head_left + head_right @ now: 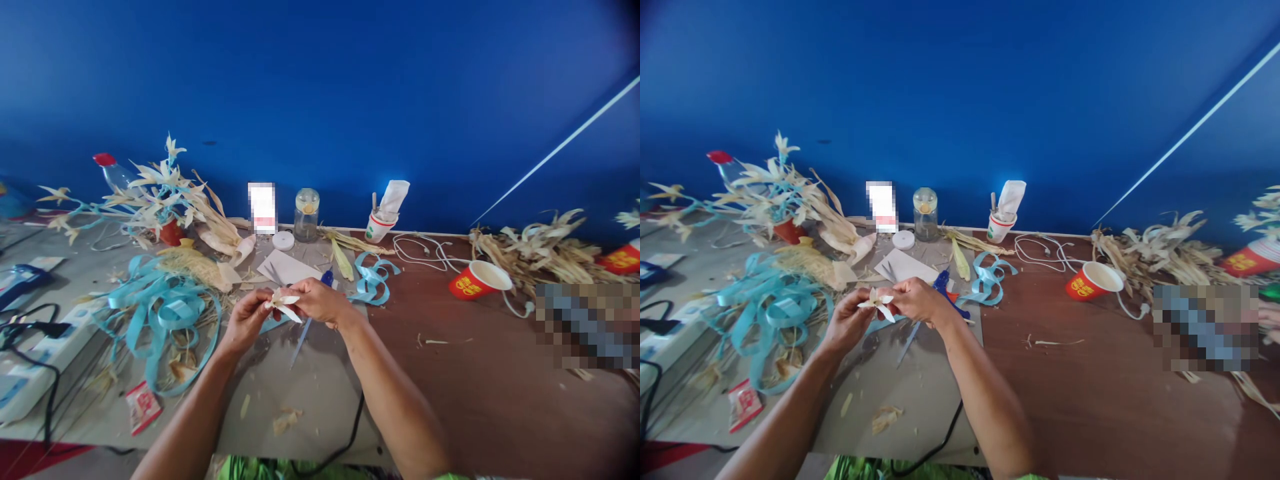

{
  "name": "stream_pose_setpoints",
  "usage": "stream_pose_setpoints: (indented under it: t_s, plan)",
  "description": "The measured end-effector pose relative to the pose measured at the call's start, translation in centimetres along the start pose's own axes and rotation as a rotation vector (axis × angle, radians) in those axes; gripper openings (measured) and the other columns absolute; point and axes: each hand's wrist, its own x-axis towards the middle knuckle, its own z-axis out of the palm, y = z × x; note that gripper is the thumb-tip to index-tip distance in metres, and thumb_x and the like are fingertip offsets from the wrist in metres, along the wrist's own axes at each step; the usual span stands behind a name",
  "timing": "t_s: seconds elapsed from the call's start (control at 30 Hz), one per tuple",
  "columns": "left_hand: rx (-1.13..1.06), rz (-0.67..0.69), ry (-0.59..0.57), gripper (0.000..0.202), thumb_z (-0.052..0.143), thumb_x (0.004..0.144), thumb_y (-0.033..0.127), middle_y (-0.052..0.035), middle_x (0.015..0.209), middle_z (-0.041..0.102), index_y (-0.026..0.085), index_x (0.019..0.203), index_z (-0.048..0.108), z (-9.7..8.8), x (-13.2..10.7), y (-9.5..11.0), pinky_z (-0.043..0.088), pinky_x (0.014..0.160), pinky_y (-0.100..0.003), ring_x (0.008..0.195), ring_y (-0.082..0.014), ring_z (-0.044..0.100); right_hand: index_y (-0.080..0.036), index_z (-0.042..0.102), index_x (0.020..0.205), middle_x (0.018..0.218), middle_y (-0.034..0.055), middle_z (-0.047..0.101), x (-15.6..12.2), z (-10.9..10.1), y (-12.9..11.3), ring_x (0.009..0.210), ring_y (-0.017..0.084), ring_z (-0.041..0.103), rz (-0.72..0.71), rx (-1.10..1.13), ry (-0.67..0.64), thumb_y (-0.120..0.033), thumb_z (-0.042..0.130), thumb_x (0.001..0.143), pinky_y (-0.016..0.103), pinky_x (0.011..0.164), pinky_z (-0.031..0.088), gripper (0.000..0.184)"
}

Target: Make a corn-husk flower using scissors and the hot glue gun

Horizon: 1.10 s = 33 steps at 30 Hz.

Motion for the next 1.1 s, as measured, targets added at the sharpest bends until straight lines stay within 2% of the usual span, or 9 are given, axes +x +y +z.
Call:
stream_pose_setpoints:
  t_s: [0.27, 0.4, 0.5, 0.57, 0.63, 0.73, 0.8, 0.9, 1.1]
  plan:
    - [-0.044, 0.038, -0.127, 0.013, 0.062, 0.076, 0.029, -0.0032, 0.073, 0.057, 0.016, 0.078, 0.063, -0.1, 0.0, 0.4, 0.045, 0.058, -0.026, 0.062, -0.0127, 0.056, -0.014, 0.055, 0.055, 0.046, -0.0032, 0.048, 0.1, -0.7, 0.7, 0.040, 0.004, 0.034, 0.098, 0.137, -0.082, -0.053, 0.057, 0.072, 0.019, 0.041, 0.023, 0.043]
    - [-0.063, 0.046, -0.161, 0.011, 0.060, 0.078, 0.026, -0.0036, 0.074, 0.056, 0.015, 0.078, 0.062, -0.1, 0.0, 0.3, 0.045, 0.058, -0.025, 0.061, -0.0115, 0.054, -0.013, 0.055, 0.056, 0.043, -0.0047, 0.045, -0.3, -1.4, 0.3, 0.036, 0.003, 0.029, 0.106, 0.155, -0.069, -0.055, 0.056, 0.072, 0.019, 0.038, 0.018, 0.045]
    - [-0.081, 0.036, -0.167, 0.012, 0.061, 0.077, 0.027, -0.0032, 0.073, 0.056, 0.015, 0.077, 0.063, -0.2, 0.0, 0.4, 0.045, 0.057, -0.025, 0.060, -0.0117, 0.054, -0.014, 0.052, 0.050, 0.037, -0.0060, 0.038, -0.8, -2.3, -0.1, 0.034, 0.003, 0.025, 0.065, 0.182, -0.110, -0.055, 0.055, 0.073, 0.020, 0.037, 0.015, 0.047]
    - [-0.092, 0.016, -0.120, 0.014, 0.064, 0.074, 0.029, -0.0029, 0.072, 0.058, 0.015, 0.075, 0.062, -0.2, 0.0, 0.6, 0.045, 0.056, -0.026, 0.058, -0.0117, 0.055, -0.014, 0.050, 0.046, 0.034, -0.0071, 0.031, -1.3, -3.2, -0.2, 0.034, 0.004, 0.022, 0.026, 0.240, -0.139, -0.056, 0.054, 0.073, 0.021, 0.038, 0.014, 0.050]
    - [-0.104, -0.004, -0.026, 0.017, 0.068, 0.070, 0.031, -0.0019, 0.068, 0.059, 0.015, 0.074, 0.061, -0.2, 0.1, 0.8, 0.044, 0.054, -0.026, 0.054, -0.0117, 0.055, -0.015, 0.049, 0.046, 0.034, -0.0075, 0.028, -1.8, -4.0, -0.3, 0.034, 0.004, 0.021, -0.018, 0.294, -0.077, -0.058, 0.050, 0.075, 0.021, 0.039, 0.015, 0.052]
    - [-0.105, -0.010, 0.123, 0.023, 0.070, 0.066, 0.034, -0.0001, 0.060, 0.060, 0.016, 0.072, 0.058, 0.2, 0.3, 1.1, 0.043, 0.053, -0.025, 0.051, -0.0118, 0.054, -0.013, 0.055, 0.054, 0.040, -0.0053, 0.035, -2.2, -4.2, -0.4, 0.037, 0.005, 0.029, -0.048, 0.192, 0.140, -0.060, 0.043, 0.079, 0.021, 0.041, 0.021, 0.054]
    - [-0.101, -0.005, 0.181, 0.026, 0.070, 0.065, 0.037, -0.0003, 0.058, 0.060, 0.016, 0.072, 0.057, 0.5, 0.4, 1.2, 0.043, 0.053, -0.026, 0.052, -0.0123, 0.054, -0.012, 0.061, 0.064, 0.048, -0.0030, 0.043, -2.1, -3.5, -0.7, 0.044, 0.007, 0.037, -0.044, 0.043, 0.147, -0.060, 0.039, 0.081, 0.021, 0.045, 0.026, 0.055]
    - [-0.094, 0.011, 0.223, 0.028, 0.069, 0.066, 0.039, 0.0000, 0.058, 0.060, 0.016, 0.074, 0.057, 0.5, 0.5, 1.0, 0.042, 0.055, -0.026, 0.052, -0.0122, 0.053, -0.013, 0.060, 0.073, 0.056, -0.0028, 0.046, -1.9, -2.0, -1.2, 0.050, 0.008, 0.039, -0.060, -0.156, 0.087, -0.058, 0.040, 0.082, 0.022, 0.049, 0.028, 0.050]
    - [-0.009, 0.045, 0.194, 0.023, 0.067, 0.069, 0.037, 0.0007, 0.059, 0.058, 0.016, 0.077, 0.059, -0.1, 0.4, -0.1, 0.040, 0.057, -0.025, 0.055, -0.0118, 0.052, -0.015, 0.047, 0.061, 0.052, -0.0056, 0.032, -1.7, -0.8, -1.7, 0.050, 0.007, 0.031, -0.159, -0.298, 0.076, -0.055, 0.039, 0.084, 0.022, 0.048, 0.023, 0.047]
